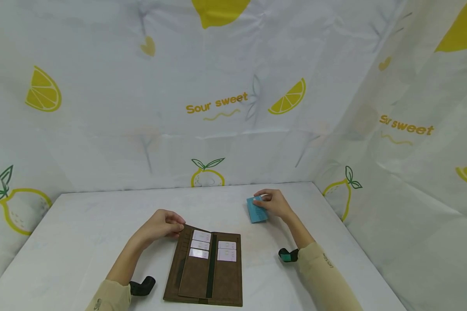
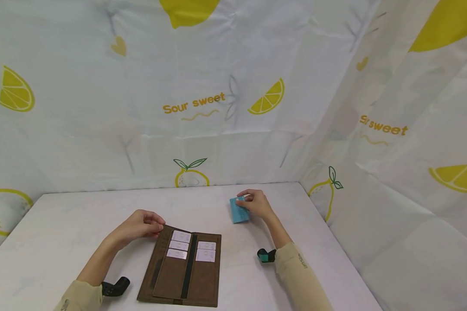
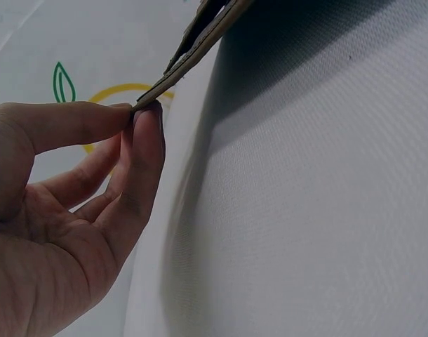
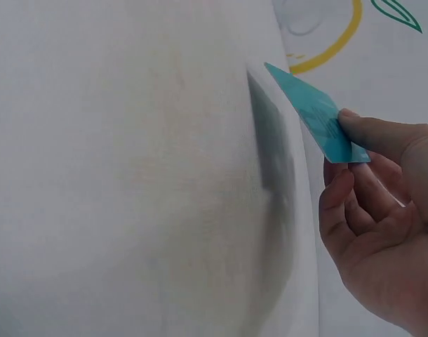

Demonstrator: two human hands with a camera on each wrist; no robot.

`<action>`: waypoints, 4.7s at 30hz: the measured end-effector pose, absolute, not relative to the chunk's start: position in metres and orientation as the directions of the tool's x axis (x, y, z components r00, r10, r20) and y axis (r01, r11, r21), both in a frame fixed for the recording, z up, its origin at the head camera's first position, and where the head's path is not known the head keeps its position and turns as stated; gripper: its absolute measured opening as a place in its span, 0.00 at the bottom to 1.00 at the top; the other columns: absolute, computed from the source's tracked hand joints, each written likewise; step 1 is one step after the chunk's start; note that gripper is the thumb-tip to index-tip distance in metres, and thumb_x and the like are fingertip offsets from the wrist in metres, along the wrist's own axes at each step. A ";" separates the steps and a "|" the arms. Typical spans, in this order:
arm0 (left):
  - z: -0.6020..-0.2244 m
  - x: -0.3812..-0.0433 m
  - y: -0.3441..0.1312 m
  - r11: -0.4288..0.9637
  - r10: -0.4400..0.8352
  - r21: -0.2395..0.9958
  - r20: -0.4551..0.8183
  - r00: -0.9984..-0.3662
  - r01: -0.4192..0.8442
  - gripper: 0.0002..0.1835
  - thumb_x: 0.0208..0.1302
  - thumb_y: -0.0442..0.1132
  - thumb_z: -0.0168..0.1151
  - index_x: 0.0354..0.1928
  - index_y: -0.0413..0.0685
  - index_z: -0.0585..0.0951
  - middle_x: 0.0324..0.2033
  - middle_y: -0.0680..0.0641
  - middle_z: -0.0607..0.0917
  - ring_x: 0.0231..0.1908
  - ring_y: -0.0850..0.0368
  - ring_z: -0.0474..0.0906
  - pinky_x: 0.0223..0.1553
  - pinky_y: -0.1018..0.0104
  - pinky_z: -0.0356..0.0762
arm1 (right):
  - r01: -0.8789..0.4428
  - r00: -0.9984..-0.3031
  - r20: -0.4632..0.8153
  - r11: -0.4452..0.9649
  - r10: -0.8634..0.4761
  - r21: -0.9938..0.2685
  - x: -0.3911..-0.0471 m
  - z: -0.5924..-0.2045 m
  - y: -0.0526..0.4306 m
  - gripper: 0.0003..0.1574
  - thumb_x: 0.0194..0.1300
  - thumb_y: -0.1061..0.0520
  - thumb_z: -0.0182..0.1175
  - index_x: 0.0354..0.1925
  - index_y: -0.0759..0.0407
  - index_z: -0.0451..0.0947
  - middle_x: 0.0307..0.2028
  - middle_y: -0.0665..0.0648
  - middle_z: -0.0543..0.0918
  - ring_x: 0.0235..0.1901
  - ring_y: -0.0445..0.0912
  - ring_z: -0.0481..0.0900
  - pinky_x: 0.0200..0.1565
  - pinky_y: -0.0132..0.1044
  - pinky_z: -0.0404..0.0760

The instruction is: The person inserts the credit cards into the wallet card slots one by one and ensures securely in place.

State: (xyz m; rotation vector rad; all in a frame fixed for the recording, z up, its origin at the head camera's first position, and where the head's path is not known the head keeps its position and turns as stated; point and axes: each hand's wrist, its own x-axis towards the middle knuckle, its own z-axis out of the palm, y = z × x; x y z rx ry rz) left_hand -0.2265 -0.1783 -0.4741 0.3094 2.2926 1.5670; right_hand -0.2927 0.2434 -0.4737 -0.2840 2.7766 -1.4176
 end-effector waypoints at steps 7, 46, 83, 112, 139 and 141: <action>-0.474 -0.226 -0.179 0.374 0.370 0.928 -0.155 -0.916 -0.006 0.10 0.73 0.32 0.67 0.50 0.30 0.85 0.35 0.45 0.89 0.34 0.58 0.87 0.39 0.66 0.90 | -0.138 -0.986 0.067 0.520 -0.153 -0.843 -0.289 -0.472 0.232 0.19 0.71 0.55 0.74 0.56 0.62 0.87 0.23 0.49 0.82 0.24 0.38 0.70 0.30 0.30 0.75; -0.473 -0.226 -0.178 0.371 0.366 0.928 -0.159 -0.917 -0.013 0.11 0.73 0.32 0.67 0.50 0.30 0.85 0.35 0.45 0.89 0.35 0.58 0.87 0.40 0.66 0.90 | -0.149 -0.974 0.074 0.354 -0.216 -0.923 -0.275 -0.467 0.199 0.19 0.69 0.55 0.76 0.55 0.63 0.88 0.39 0.54 0.93 0.38 0.40 0.84 0.45 0.32 0.87; -0.474 -0.226 -0.178 0.371 0.367 0.928 -0.158 -0.917 -0.011 0.11 0.72 0.32 0.67 0.50 0.30 0.85 0.35 0.45 0.89 0.34 0.58 0.87 0.40 0.66 0.90 | -0.173 -0.911 0.010 0.359 -0.413 -0.917 -0.260 -0.479 0.167 0.13 0.71 0.61 0.73 0.49 0.66 0.83 0.36 0.56 0.90 0.34 0.40 0.83 0.41 0.30 0.87; -0.474 -0.225 -0.176 0.370 0.324 0.928 -0.168 -0.931 -0.039 0.10 0.71 0.30 0.68 0.49 0.30 0.85 0.35 0.44 0.89 0.33 0.58 0.87 0.38 0.66 0.90 | -0.090 -0.946 -0.065 0.450 -0.318 -0.888 -0.251 -0.484 0.161 0.14 0.72 0.57 0.73 0.48 0.64 0.82 0.38 0.60 0.93 0.35 0.40 0.83 0.41 0.31 0.81; -0.474 -0.226 -0.176 0.367 0.320 0.929 -0.169 -0.932 -0.042 0.10 0.71 0.30 0.68 0.49 0.29 0.85 0.34 0.45 0.89 0.32 0.58 0.87 0.35 0.67 0.89 | -0.152 -0.870 -0.122 0.495 -0.478 -0.855 -0.249 -0.476 0.168 0.21 0.72 0.61 0.71 0.57 0.63 0.74 0.31 0.56 0.89 0.31 0.39 0.80 0.40 0.30 0.77; -0.475 -0.226 -0.176 0.368 0.321 0.929 -0.170 -0.932 -0.043 0.10 0.71 0.30 0.68 0.49 0.30 0.85 0.34 0.45 0.89 0.32 0.58 0.87 0.36 0.68 0.89 | -0.152 -0.872 -0.119 0.495 -0.475 -0.856 -0.249 -0.477 0.169 0.21 0.71 0.61 0.72 0.56 0.64 0.74 0.33 0.57 0.91 0.32 0.39 0.80 0.40 0.29 0.78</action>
